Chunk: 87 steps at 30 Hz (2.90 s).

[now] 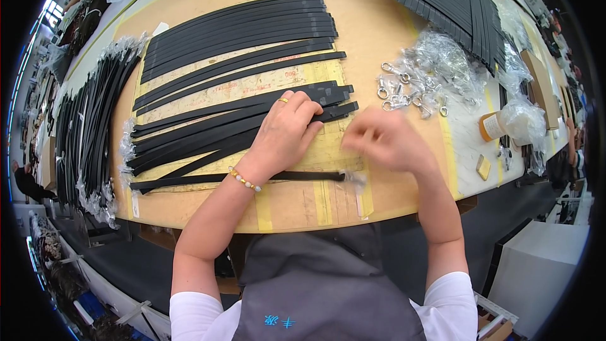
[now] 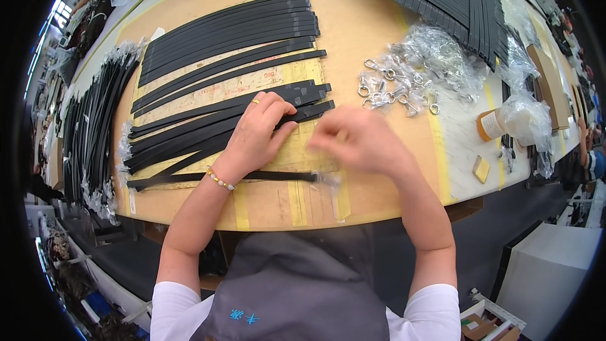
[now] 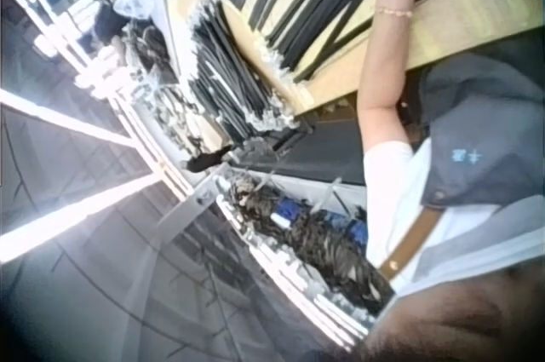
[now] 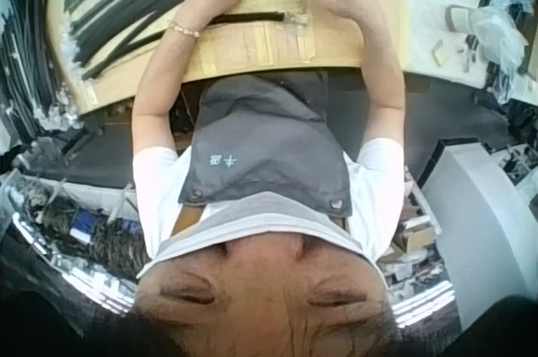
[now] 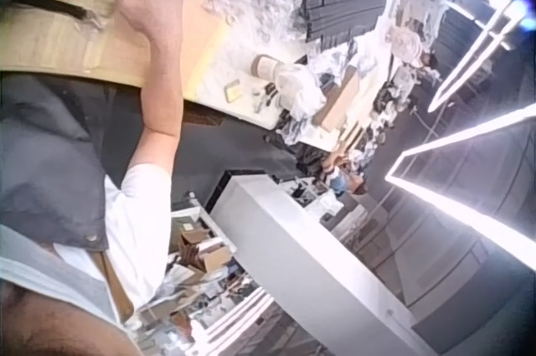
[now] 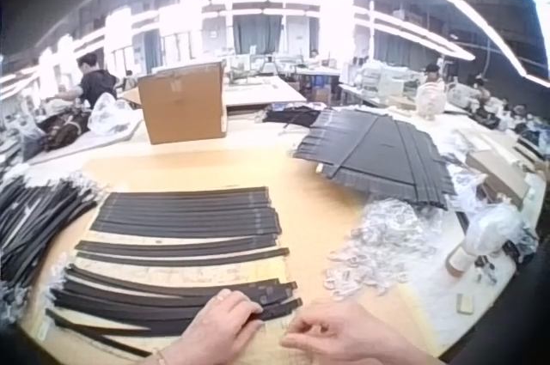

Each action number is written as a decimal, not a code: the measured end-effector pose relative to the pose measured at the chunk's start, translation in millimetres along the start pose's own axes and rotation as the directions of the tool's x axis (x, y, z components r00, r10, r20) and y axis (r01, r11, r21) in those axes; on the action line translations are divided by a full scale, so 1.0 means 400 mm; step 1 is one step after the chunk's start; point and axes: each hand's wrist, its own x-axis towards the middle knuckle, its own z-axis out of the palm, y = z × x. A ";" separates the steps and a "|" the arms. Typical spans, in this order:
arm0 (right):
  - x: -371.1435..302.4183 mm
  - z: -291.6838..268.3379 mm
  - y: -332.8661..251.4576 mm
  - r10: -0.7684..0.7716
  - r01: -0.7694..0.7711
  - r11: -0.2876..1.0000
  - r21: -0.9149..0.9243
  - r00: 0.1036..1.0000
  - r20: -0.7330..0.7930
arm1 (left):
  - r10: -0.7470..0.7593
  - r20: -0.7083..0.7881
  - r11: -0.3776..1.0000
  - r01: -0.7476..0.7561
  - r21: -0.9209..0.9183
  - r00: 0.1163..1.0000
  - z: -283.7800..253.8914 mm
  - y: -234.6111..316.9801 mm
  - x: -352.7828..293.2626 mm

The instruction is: Assembling plastic and metal buckle hardware onto black leather or synthetic straps on a workshop table.

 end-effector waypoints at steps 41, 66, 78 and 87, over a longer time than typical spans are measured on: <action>0.025 0.042 0.098 -0.098 -0.301 -0.047 0.953 0.950 0.295 | -0.153 0.165 0.734 0.223 -0.642 0.974 -0.101 0.068 -0.011; 0.020 0.080 0.070 -0.123 -0.127 0.210 0.969 0.980 0.155 | -0.152 0.052 0.776 0.152 -0.612 0.987 -0.094 0.106 -0.020; 0.015 0.085 0.090 -0.184 -0.227 0.169 0.959 0.949 0.257 | -0.118 0.043 0.792 0.120 -0.598 0.992 -0.092 0.109 -0.032; 0.009 0.043 0.015 0.128 -0.457 0.499 0.736 0.879 0.460 | 0.036 -0.086 0.898 -0.070 -0.435 0.996 -0.056 0.102 -0.038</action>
